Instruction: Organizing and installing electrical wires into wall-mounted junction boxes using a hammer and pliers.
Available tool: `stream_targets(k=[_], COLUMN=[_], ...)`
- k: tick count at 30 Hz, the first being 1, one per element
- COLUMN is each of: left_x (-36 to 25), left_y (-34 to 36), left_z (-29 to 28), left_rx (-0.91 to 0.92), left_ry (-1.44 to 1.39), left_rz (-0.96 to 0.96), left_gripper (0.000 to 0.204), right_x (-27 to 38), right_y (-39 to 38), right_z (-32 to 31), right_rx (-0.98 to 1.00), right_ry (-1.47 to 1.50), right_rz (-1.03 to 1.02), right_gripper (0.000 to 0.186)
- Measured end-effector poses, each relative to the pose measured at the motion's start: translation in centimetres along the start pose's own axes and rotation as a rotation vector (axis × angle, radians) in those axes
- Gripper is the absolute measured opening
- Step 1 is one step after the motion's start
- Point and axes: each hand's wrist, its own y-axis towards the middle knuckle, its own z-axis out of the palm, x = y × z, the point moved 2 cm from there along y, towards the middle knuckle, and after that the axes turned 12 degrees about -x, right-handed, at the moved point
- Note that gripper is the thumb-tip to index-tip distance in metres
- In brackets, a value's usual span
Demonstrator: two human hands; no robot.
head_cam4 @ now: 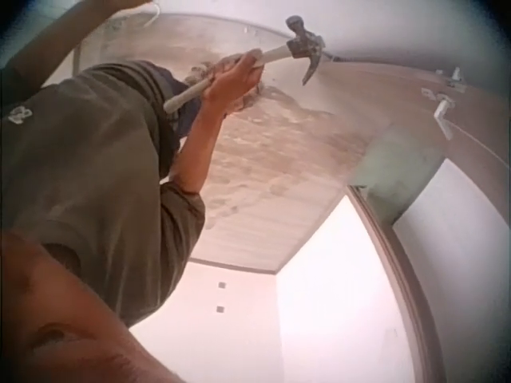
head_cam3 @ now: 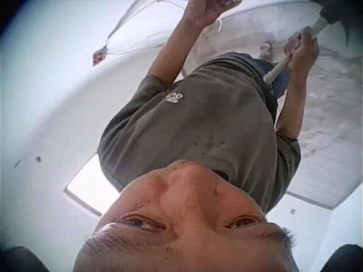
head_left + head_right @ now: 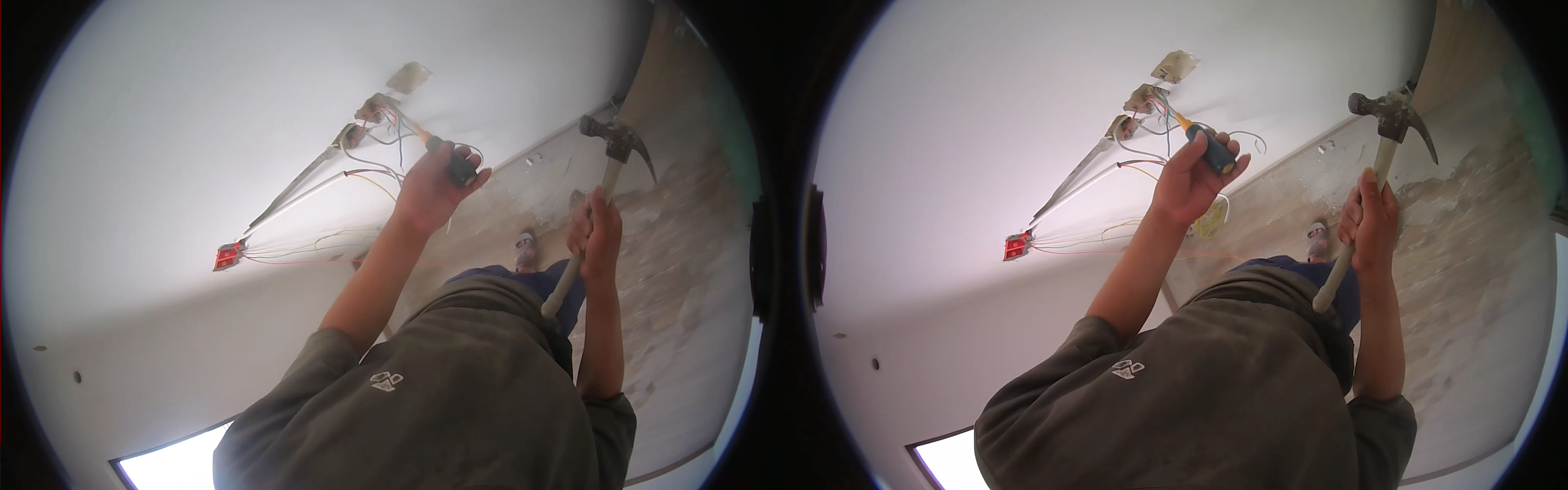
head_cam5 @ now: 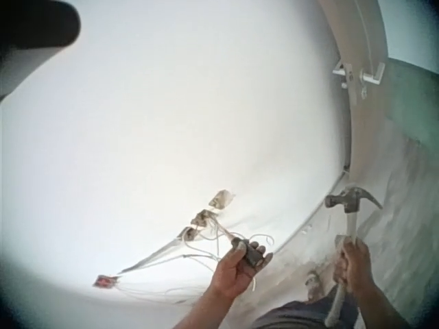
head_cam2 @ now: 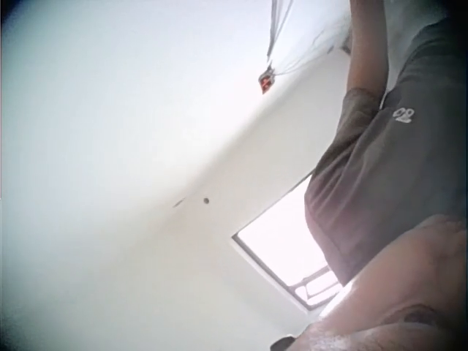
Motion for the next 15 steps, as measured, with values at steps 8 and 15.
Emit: stream_targets(k=[8, 15], left_x=[-1.8, -2.3], left_y=[-1.9, 0.0], left_z=[-3.2, -4.1], left_rx=[-0.032, 0.094], left_ry=[-0.005, 0.400], left_rz=[-0.069, 0.202], left_gripper=[0.021, 0.026], right_x=[-1.5, -3.9], right_y=[-3.8, -5.2], right_z=[2.3, 1.5], right_rx=[-0.006, -0.059], right_ry=[-0.084, -0.041], right_rz=[-0.137, -0.046], right_gripper=[0.035, 0.033])
